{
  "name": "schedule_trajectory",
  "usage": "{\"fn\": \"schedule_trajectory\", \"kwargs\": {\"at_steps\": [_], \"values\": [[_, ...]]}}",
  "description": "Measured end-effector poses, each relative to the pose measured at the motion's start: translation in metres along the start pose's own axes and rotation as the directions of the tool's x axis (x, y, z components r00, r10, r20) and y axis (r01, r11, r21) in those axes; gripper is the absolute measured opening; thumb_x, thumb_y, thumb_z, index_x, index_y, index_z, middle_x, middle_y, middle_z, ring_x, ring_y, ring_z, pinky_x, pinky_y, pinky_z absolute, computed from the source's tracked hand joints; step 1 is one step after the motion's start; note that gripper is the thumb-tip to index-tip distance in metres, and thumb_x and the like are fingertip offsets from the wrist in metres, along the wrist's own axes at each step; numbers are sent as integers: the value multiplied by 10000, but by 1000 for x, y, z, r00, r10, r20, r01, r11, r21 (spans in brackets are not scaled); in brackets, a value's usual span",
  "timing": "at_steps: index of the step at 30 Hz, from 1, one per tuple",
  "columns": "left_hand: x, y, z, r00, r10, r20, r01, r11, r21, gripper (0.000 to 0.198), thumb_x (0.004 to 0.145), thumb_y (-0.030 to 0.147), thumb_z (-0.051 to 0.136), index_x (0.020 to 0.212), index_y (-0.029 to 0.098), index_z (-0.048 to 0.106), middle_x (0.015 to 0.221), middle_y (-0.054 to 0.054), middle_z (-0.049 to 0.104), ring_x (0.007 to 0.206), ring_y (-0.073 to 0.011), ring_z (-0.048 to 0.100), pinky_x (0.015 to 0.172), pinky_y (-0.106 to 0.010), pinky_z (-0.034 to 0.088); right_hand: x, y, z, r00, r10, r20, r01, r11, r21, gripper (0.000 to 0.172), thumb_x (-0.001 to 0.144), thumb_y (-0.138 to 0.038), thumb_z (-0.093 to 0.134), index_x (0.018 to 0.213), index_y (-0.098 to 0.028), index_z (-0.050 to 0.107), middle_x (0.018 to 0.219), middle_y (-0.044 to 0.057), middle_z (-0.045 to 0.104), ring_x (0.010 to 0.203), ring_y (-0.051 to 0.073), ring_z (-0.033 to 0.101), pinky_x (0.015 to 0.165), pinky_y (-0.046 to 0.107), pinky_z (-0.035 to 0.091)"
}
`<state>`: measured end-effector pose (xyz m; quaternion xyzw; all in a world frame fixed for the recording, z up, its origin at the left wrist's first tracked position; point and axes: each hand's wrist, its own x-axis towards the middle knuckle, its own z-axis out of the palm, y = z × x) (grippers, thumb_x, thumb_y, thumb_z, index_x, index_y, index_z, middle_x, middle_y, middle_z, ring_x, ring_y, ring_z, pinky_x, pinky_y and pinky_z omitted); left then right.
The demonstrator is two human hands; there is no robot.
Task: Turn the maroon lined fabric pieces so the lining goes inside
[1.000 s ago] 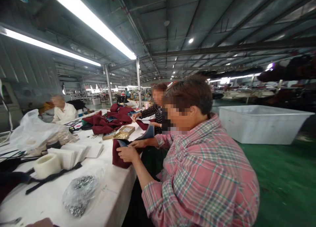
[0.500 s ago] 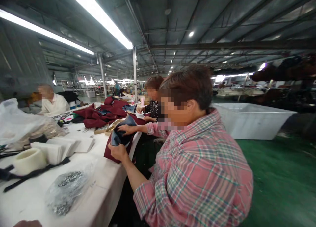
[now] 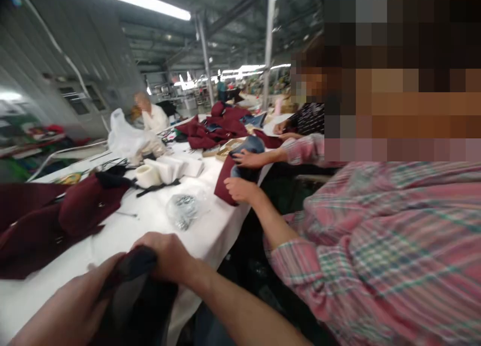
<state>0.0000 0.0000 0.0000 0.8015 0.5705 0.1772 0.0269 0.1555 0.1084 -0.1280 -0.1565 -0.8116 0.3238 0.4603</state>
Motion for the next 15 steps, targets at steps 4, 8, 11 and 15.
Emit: {"fn": "schedule_trajectory", "kwargs": {"at_steps": [4, 8, 11, 15], "values": [[-38, 2, 1, 985, -165, 51, 162, 985, 67, 602, 981, 361, 781, 1563, 347, 625, 1283, -101, 855, 1063, -364, 854, 823, -443, 726, -16, 10, -3, 976, -87, -201, 118, 982, 148, 275, 960, -195, 732, 1234, -222, 743, 1171, 68, 823, 1084, 209, 800, 958, 335, 653], [-36, 23, -12, 983, -148, 106, 162, 976, -147, 497, 1118, 415, 602, 1613, 378, 601, 1498, -44, 798, 1283, -308, 813, 1001, -406, 730, -37, -4, -4, 921, -177, -347, 238, 961, 141, 231, 1054, -314, 756, 1271, -237, 747, 1205, 106, 833, 1108, 233, 822, 953, 357, 683], [-31, 22, -22, 976, -181, 125, 206, 952, -226, 408, 1186, 394, 448, 1450, 375, 758, 1337, 9, 868, 1174, -263, 850, 990, -364, 730, -49, -17, 1, 898, -200, -393, 249, 965, 78, 248, 1097, -331, 715, 1333, -259, 744, 1257, 116, 840, 1127, 245, 836, 960, 374, 708], [-39, 15, -15, 979, -137, 151, 159, 976, -148, 385, 1142, 373, 526, 1456, 366, 749, 1327, -17, 872, 1142, -279, 858, 966, -373, 739, -60, -26, 5, 896, -190, -402, 226, 973, 44, 282, 1115, -381, 698, 1378, -289, 738, 1299, 111, 843, 1151, 262, 841, 967, 394, 723]]}}
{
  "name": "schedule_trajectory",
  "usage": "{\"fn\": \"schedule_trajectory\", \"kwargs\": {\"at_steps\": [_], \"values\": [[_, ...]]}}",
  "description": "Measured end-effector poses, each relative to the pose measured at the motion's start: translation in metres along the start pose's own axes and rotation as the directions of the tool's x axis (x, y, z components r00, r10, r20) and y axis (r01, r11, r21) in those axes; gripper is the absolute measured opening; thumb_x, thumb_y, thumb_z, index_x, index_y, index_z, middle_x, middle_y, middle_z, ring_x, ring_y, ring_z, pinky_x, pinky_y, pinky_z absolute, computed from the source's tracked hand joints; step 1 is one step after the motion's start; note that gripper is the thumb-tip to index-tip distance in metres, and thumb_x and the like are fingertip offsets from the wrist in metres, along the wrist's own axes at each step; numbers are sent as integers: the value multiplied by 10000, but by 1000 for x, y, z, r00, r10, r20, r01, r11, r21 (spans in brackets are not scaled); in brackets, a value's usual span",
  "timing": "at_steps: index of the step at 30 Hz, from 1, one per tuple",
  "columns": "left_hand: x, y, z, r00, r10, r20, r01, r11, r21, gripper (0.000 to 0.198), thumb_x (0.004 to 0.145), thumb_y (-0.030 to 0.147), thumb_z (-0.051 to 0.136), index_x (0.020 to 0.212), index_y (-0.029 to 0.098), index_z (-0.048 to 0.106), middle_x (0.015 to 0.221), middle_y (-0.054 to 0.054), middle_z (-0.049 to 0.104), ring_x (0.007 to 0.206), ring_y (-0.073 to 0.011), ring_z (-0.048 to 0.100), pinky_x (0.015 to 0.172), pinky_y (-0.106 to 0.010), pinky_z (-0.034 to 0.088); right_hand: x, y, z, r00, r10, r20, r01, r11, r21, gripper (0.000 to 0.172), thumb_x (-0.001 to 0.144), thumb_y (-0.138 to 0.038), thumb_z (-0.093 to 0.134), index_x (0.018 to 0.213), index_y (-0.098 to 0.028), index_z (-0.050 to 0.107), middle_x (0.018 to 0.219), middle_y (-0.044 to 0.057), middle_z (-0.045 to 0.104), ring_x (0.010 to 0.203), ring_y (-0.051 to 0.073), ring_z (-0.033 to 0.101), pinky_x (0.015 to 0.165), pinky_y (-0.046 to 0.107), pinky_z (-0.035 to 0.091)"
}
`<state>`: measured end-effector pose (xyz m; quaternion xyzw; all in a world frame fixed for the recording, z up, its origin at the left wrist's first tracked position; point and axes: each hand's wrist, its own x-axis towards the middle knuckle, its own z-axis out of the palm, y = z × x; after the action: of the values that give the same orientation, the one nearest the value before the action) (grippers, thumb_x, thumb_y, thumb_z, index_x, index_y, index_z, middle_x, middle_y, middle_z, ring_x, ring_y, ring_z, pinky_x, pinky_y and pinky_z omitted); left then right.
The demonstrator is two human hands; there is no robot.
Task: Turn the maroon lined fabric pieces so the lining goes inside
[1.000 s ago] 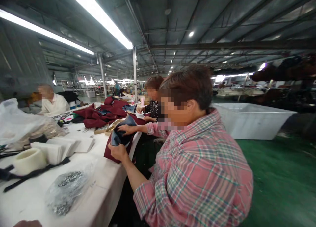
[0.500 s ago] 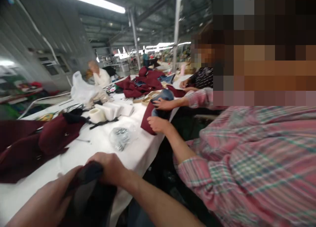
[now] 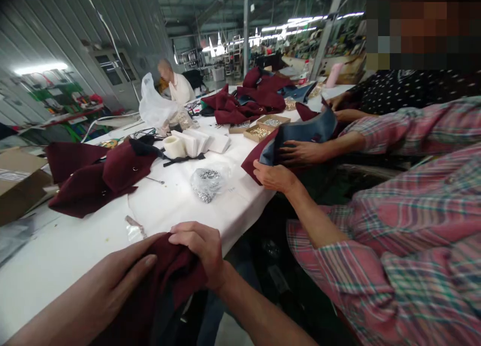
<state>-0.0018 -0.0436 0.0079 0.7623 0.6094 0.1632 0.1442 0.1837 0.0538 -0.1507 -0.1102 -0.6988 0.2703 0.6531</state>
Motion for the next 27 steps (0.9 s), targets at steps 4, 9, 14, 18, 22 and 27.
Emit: {"fn": "schedule_trajectory", "kwargs": {"at_steps": [4, 9, 14, 18, 22, 27], "values": [[-17, -4, 15, 997, 10, 74, -18, 994, 111, 613, 1082, 309, 620, 1679, 371, 493, 1542, -56, 771, 1331, -286, 792, 1109, -415, 702, -7, -11, -1, 996, 75, -54, -76, 997, -16, 227, 1126, -357, 671, 1330, -296, 750, 1263, 98, 844, 1124, 256, 839, 941, 398, 723], [-22, -9, 23, 989, 143, 30, -146, 976, 161, 705, 1074, 168, 539, 1723, 371, 351, 1639, -73, 690, 1394, -267, 754, 1065, -371, 705, -9, -18, 2, 995, 75, -68, -76, 997, -13, 171, 1133, -315, 664, 1285, -299, 739, 1237, 74, 848, 1109, 239, 838, 929, 382, 719], [-22, -14, 24, 982, 187, -43, -178, 971, 160, 498, 1104, 172, 504, 1568, 352, 491, 1420, -47, 800, 1191, -229, 826, 943, -330, 713, -9, -22, 6, 998, 45, -46, -45, 999, 5, 198, 1120, -311, 690, 1311, -305, 739, 1240, 72, 845, 1094, 232, 837, 928, 371, 715], [-28, -21, 20, 975, 214, -63, -202, 968, 149, 464, 1110, 152, 470, 1526, 345, 543, 1317, -35, 823, 1088, -198, 832, 890, -300, 692, -8, -28, 11, 1000, 21, -5, -21, 999, 27, 369, 1081, -243, 720, 1444, -308, 715, 1267, 100, 834, 1116, 258, 829, 943, 391, 717], [-36, -34, 8, 979, 199, 31, -201, 958, 204, 493, 1048, 140, 502, 1481, 349, 611, 1271, -17, 847, 1003, -225, 850, 792, -322, 696, -5, -33, 20, 992, 90, 85, -89, 996, -12, 406, 1078, -244, 693, 1482, -280, 716, 1184, 91, 833, 1060, 241, 825, 897, 343, 700], [-46, -53, -9, 993, -87, 77, 78, 990, 117, 357, 1106, 382, 526, 1391, 398, 739, 1302, 32, 869, 1080, -273, 861, 889, -358, 717, 9, -40, 36, 903, 354, 243, -326, 934, -150, 180, 1051, -322, 714, 1207, -275, 789, 1117, 47, 838, 1018, 213, 806, 876, 315, 647]]}}
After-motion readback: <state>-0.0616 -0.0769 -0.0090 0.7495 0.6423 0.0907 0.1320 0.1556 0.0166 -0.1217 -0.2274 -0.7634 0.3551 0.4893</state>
